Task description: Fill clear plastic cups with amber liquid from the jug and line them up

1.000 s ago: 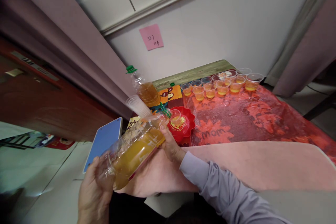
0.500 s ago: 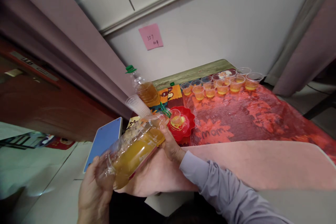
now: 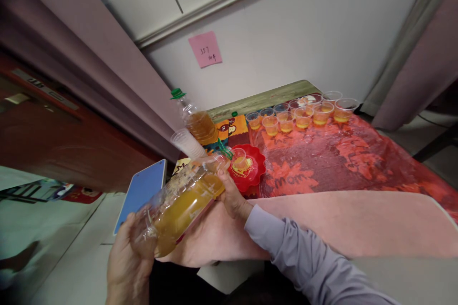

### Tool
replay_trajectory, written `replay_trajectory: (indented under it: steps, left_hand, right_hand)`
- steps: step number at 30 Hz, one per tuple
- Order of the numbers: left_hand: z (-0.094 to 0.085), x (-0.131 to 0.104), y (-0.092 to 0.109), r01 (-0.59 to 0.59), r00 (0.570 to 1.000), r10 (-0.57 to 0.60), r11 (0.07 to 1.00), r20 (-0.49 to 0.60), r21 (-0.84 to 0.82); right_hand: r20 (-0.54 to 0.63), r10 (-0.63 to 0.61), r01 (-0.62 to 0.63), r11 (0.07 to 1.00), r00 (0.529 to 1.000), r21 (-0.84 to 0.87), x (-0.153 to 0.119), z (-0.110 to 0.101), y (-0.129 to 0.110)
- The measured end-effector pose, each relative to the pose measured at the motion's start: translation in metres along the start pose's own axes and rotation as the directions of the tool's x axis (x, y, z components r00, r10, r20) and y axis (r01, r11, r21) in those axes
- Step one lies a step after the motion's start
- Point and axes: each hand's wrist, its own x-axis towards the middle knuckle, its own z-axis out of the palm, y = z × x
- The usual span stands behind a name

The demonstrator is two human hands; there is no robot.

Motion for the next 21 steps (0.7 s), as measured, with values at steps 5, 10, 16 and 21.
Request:
replay_trajectory:
  steps: [5, 10, 16, 21]
  left_hand:
    - [-0.0023, 0.0012, -0.0011, 0.006, 1.000, -0.005, 1.000, 0.026, -0.020]
    - [-0.0008, 0.0003, -0.0007, 0.007, 1.000, -0.006, 1.000, 0.016, -0.020]
    - [0.0007, -0.0005, -0.0006, 0.016, 1.000, -0.016, 1.000, 0.012, -0.026]
    - [0.0005, -0.0011, 0.0002, 0.025, 0.999, -0.024, 0.999, 0.037, -0.027]
  right_hand:
    - [-0.026, 0.002, -0.001, 1.000, 1.000, 0.031, 0.0004, 0.0016, -0.0012]
    - [0.001, 0.019, -0.019, 0.999, 1.000, 0.028, -0.0007, 0.0026, -0.0029]
    - [-0.010, 0.008, -0.008, 0.999, 1.000, 0.040, 0.0001, 0.0038, -0.0029]
    - [-0.006, 0.005, -0.004, 0.999, 1.000, 0.038, 0.0007, 0.0011, -0.0006]
